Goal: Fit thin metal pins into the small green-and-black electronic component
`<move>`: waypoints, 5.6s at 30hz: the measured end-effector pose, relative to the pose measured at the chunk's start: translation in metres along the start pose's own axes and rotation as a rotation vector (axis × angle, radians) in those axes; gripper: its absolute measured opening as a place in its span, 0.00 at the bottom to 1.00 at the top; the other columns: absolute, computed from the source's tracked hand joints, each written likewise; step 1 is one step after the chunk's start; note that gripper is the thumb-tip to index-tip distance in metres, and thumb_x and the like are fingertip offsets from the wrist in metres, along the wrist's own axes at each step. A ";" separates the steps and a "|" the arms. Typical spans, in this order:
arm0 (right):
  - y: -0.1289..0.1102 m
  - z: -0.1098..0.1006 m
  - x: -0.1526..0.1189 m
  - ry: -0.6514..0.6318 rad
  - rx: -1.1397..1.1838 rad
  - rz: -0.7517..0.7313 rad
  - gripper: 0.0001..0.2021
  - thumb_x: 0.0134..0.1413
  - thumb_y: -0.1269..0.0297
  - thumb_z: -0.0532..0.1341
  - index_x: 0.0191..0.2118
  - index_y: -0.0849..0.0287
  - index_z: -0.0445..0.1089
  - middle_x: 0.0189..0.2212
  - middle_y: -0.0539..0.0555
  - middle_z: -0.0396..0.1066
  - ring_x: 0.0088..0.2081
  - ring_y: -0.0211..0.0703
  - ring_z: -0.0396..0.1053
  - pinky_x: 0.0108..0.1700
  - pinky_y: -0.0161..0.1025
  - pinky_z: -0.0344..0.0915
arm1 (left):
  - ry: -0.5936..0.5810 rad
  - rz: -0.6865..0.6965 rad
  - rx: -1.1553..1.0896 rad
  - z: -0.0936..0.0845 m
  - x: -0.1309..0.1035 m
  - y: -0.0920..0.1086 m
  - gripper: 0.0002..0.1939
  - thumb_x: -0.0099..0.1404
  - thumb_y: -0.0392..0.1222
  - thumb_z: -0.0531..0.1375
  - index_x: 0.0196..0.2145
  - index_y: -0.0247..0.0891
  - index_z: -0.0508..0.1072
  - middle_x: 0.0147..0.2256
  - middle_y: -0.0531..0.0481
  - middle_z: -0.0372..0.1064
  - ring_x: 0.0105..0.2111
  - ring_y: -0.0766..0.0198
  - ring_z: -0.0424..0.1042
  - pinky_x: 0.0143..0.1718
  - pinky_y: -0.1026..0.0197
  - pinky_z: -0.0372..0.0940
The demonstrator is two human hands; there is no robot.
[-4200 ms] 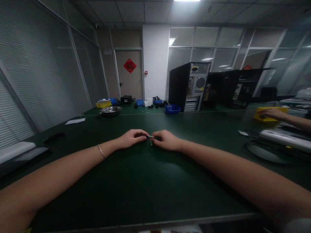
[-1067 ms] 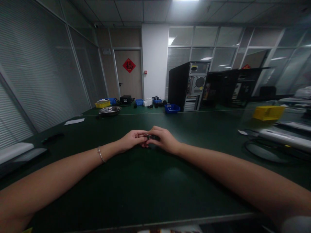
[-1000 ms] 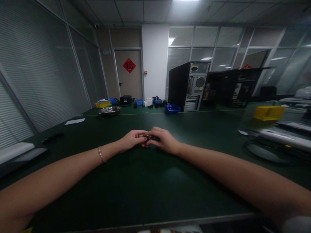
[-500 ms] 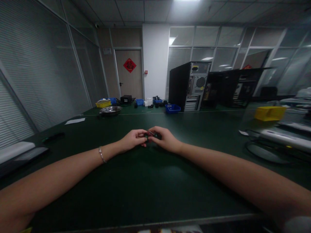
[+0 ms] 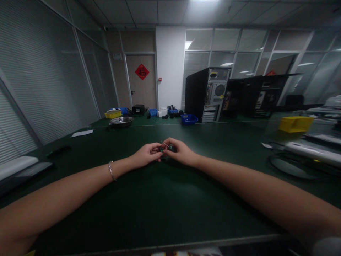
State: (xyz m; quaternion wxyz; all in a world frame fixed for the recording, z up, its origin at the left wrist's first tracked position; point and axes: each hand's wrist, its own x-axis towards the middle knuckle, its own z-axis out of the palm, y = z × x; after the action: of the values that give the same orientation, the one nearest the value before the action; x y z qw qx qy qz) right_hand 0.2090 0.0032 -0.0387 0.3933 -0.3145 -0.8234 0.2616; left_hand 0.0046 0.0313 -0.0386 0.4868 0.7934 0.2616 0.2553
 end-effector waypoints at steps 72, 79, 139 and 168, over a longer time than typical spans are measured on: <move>-0.012 0.005 0.000 0.000 0.125 0.216 0.10 0.55 0.67 0.59 0.43 0.61 0.64 0.34 0.51 0.70 0.28 0.35 0.65 0.30 0.33 0.62 | 0.091 0.093 0.318 0.006 -0.008 0.014 0.18 0.61 0.40 0.57 0.48 0.34 0.68 0.35 0.48 0.70 0.32 0.62 0.69 0.33 0.62 0.63; -0.004 0.004 0.001 -0.008 0.092 0.187 0.10 0.55 0.66 0.60 0.43 0.61 0.64 0.34 0.51 0.70 0.27 0.34 0.64 0.29 0.33 0.61 | 0.118 0.096 0.342 0.005 -0.006 0.010 0.17 0.60 0.41 0.58 0.47 0.35 0.70 0.35 0.48 0.71 0.33 0.61 0.69 0.34 0.61 0.64; 0.000 0.000 0.001 0.113 -0.272 0.054 0.12 0.63 0.61 0.52 0.37 0.60 0.70 0.31 0.52 0.69 0.34 0.40 0.65 0.36 0.35 0.59 | 0.204 0.087 0.245 -0.013 0.005 -0.011 0.19 0.65 0.41 0.53 0.52 0.32 0.70 0.40 0.42 0.73 0.40 0.57 0.71 0.43 0.56 0.65; -0.009 0.002 -0.003 0.073 -0.516 0.114 0.10 0.62 0.61 0.53 0.35 0.57 0.68 0.28 0.51 0.69 0.29 0.38 0.62 0.28 0.34 0.50 | 0.190 0.182 0.428 -0.007 -0.002 0.002 0.16 0.67 0.47 0.53 0.48 0.38 0.70 0.40 0.47 0.70 0.35 0.60 0.69 0.37 0.59 0.64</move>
State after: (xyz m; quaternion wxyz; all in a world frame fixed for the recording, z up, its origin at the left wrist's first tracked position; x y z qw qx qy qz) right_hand 0.2062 -0.0050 -0.0346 0.3143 -0.4595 -0.8290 0.0531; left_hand -0.0010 0.0335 -0.0348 0.2560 0.8710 0.2821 0.3104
